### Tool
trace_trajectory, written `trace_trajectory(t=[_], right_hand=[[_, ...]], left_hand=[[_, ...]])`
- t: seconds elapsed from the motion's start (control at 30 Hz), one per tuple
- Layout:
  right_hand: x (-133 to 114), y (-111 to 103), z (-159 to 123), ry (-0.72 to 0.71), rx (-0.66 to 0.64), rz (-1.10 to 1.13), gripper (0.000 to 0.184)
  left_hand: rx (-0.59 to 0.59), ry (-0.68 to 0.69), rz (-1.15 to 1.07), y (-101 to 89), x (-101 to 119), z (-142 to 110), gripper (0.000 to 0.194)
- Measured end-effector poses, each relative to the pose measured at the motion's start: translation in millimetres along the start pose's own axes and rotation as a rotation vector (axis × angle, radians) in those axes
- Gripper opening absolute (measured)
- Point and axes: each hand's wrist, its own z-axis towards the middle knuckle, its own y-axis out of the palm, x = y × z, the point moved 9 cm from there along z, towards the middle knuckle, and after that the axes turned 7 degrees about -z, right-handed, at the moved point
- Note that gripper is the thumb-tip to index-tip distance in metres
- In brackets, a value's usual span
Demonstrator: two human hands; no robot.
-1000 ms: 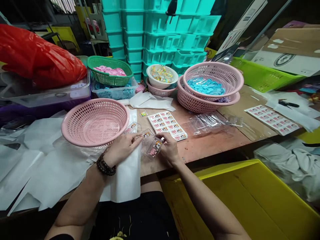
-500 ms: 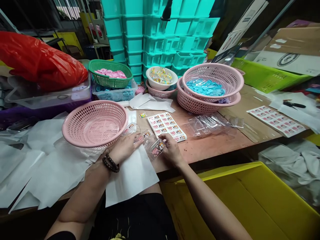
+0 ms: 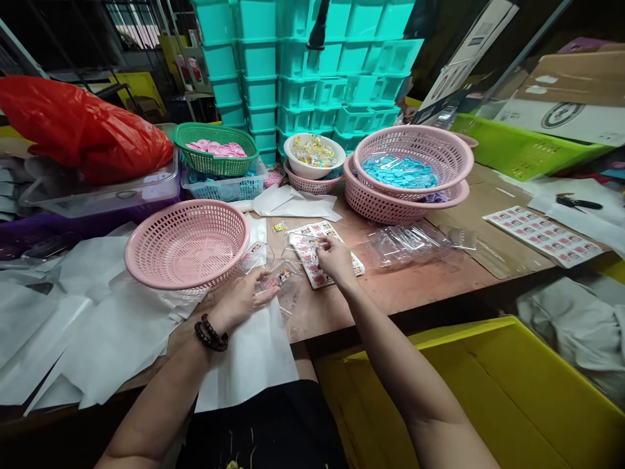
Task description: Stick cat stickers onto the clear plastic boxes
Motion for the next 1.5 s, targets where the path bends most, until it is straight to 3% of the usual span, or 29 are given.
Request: trace_trajectory(t=[0.1, 0.17, 0.27, 0.37, 0.47, 0.53, 0.67, 0.87, 1.1, 1.2, 1.4, 1.5], right_hand=[[-22.2, 19.0, 5.9, -0.046, -0.071, -0.021, 0.019], [-30.0, 20.5, 1.7, -0.076, -0.098, -0.031, 0.017], [-31.8, 11.2, -19.3, -0.132, -0.104, -0.034, 0.018], [-42.1, 13.4, -53.4, -0.352, -0.172, 0.033, 0.015], [-52.0, 13.6, -79.4, -0.559, -0.040, 0.048, 0.010], [-51.2, 12.5, -85.5, -0.585, 0.120, 0.007, 0.013], [-45.5, 12.6, -88.9, -0.561, 0.284, 0.003, 0.013], [-34.3, 4.5, -91.4, -0.493, 0.345, 0.044, 0.013], [-27.1, 4.9, -82.1, -0.432, 0.242, 0.086, 0.010], [-24.3, 0.5, -82.3, -0.412, 0.190, 0.102, 0.014], [-4.2, 5.7, -89.5, -0.244, -0.014, 0.223, 0.020], [-2.7, 6.7, -94.9, -0.245, 0.050, 0.240, 0.016]], left_hand=[[0.015, 0.008, -0.026, 1.0, 0.3, -8.4, 0.043], [0.047, -0.003, -0.020, 0.3, -3.6, -11.6, 0.045], [0.082, -0.002, -0.027, 1.0, -10.7, -12.3, 0.046], [0.102, 0.017, -0.034, 2.7, -13.9, -10.3, 0.046], [0.107, 0.024, -0.028, 4.9, -13.7, -8.9, 0.045], [0.102, 0.026, -0.020, 5.9, -11.6, -8.6, 0.045], [0.088, 0.011, 0.012, 3.6, -4.0, -6.6, 0.045], [0.021, 0.000, 0.106, -2.9, 12.5, 2.3, 0.040], [-0.029, 0.024, 0.102, -2.2, 7.6, 13.5, 0.043], [0.012, 0.009, 0.081, -9.0, 8.3, 11.1, 0.048], [0.226, -0.001, -0.038, -38.9, 13.3, -27.6, 0.056], [0.219, -0.047, -0.154, -35.7, 2.4, -43.2, 0.050]])
